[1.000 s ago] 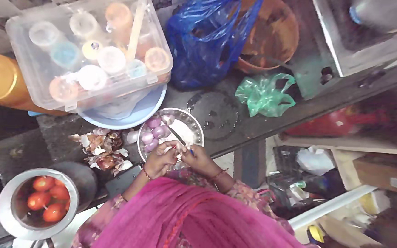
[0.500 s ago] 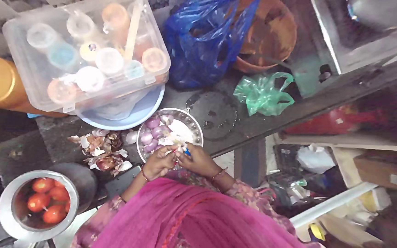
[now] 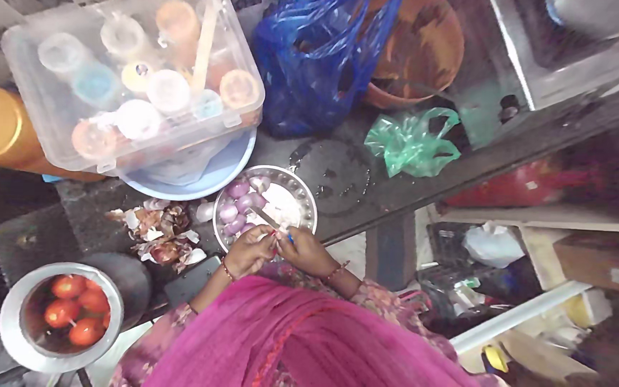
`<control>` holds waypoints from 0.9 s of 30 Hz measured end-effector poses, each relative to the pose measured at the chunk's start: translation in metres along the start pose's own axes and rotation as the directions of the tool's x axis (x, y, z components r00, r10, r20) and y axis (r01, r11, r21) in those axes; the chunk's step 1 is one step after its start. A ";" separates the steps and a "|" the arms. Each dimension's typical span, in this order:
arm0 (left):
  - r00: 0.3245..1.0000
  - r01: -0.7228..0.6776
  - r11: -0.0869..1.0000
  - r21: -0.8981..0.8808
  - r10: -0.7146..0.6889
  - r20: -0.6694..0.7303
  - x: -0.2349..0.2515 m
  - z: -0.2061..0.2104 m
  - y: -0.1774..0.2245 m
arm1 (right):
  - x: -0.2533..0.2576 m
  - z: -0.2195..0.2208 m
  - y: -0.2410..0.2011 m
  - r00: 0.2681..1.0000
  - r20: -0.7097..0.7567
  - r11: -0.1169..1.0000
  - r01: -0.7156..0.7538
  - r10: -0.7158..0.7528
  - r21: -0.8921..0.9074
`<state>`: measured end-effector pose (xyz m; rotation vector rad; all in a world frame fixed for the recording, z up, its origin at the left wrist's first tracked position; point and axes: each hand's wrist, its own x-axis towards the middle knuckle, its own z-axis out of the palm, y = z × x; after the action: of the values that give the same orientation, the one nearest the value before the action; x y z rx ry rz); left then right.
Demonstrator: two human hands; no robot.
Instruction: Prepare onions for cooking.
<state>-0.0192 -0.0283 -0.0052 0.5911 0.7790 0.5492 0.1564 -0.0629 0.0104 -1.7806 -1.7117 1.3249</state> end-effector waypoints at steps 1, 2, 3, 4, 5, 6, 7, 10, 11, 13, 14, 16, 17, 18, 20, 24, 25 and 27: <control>1.000 0.001 1.000 0.000 -0.001 -0.003 0.000 0.001 0.000 | 0.000 0.001 0.000 1.000 0.001 1.000 -0.001 0.001 0.012; 1.000 0.000 1.000 0.001 0.001 -0.005 0.001 0.001 0.000 | 0.000 0.001 0.000 1.000 0.005 1.000 -0.011 0.011 0.020; 1.000 -0.004 1.000 -0.003 0.004 -0.008 0.001 0.001 0.000 | 0.000 0.001 0.000 1.000 0.002 1.000 -0.020 0.020 0.024; 1.000 -0.011 1.000 -0.005 0.011 -0.009 0.002 0.001 0.000 | 0.001 0.002 0.000 1.000 -0.004 0.999 -0.027 0.027 0.026; 1.000 -0.015 1.000 -0.006 0.015 -0.010 0.002 0.002 0.000 | 0.001 0.003 0.000 0.999 -0.010 0.999 -0.034 0.034 0.027; 1.000 -0.018 1.000 -0.013 0.018 -0.011 0.002 0.003 0.000 | 0.001 0.004 0.000 0.999 -0.021 0.999 -0.034 0.035 0.028; 1.000 -0.025 1.000 -0.018 0.025 -0.008 0.002 0.003 0.000 | 0.001 0.004 0.000 0.999 -0.037 0.999 -0.028 0.029 0.031; 0.998 -0.055 0.998 -0.039 0.054 -0.040 0.004 0.007 0.002 | 0.000 0.002 0.001 0.998 -0.067 0.999 -0.002 0.004 0.043; 0.995 -0.058 0.998 -0.036 0.054 -0.085 0.004 0.009 0.005 | 0.000 -0.002 0.000 0.998 -0.064 1.000 0.000 0.002 0.029; 0.981 -0.054 0.999 0.005 0.054 -0.189 0.003 0.014 0.011 | -0.002 -0.012 -0.003 0.997 -0.078 0.998 -0.014 0.009 -0.057; 0.974 -0.046 0.998 0.038 0.053 -0.222 0.003 0.014 0.013 | -0.003 -0.017 -0.005 0.994 -0.107 0.993 -0.022 0.009 -0.120; 0.975 -0.006 0.998 0.056 0.019 -0.223 0.001 0.013 0.016 | -0.005 -0.027 -0.008 0.986 -0.168 0.964 -0.054 0.010 -0.260; 0.979 0.012 0.999 0.036 -0.005 -0.204 0.000 0.013 0.017 | -0.006 -0.031 -0.009 0.984 -0.173 0.947 -0.084 0.030 -0.310; 0.983 0.021 1.000 -0.006 -0.021 -0.181 -0.001 0.013 0.016 | -0.005 -0.036 -0.009 0.984 -0.165 0.931 -0.115 0.060 -0.347; 0.988 0.017 0.991 -0.131 -0.036 -0.149 -0.001 0.011 0.013 | -0.002 -0.038 -0.002 0.978 -0.204 0.897 -0.123 0.038 -0.424; 0.992 0.009 0.948 -0.318 -0.048 -0.114 -0.002 0.004 0.006 | 0.002 -0.039 0.003 0.966 -0.260 0.871 -0.145 0.021 -0.470; 0.991 0.013 0.941 -0.337 -0.057 -0.121 -0.002 0.004 0.006 | 0.002 -0.039 0.002 0.963 -0.266 0.881 -0.152 0.031 -0.449; 0.990 0.022 0.936 -0.350 -0.070 -0.126 -0.002 0.004 0.005 | 0.000 -0.037 0.003 0.958 -0.288 0.923 -0.127 0.018 -0.364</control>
<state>-0.0187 -0.0275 0.0011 0.2076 0.7990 0.6715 0.1877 -0.0509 0.0268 -2.1403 -1.8423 0.7470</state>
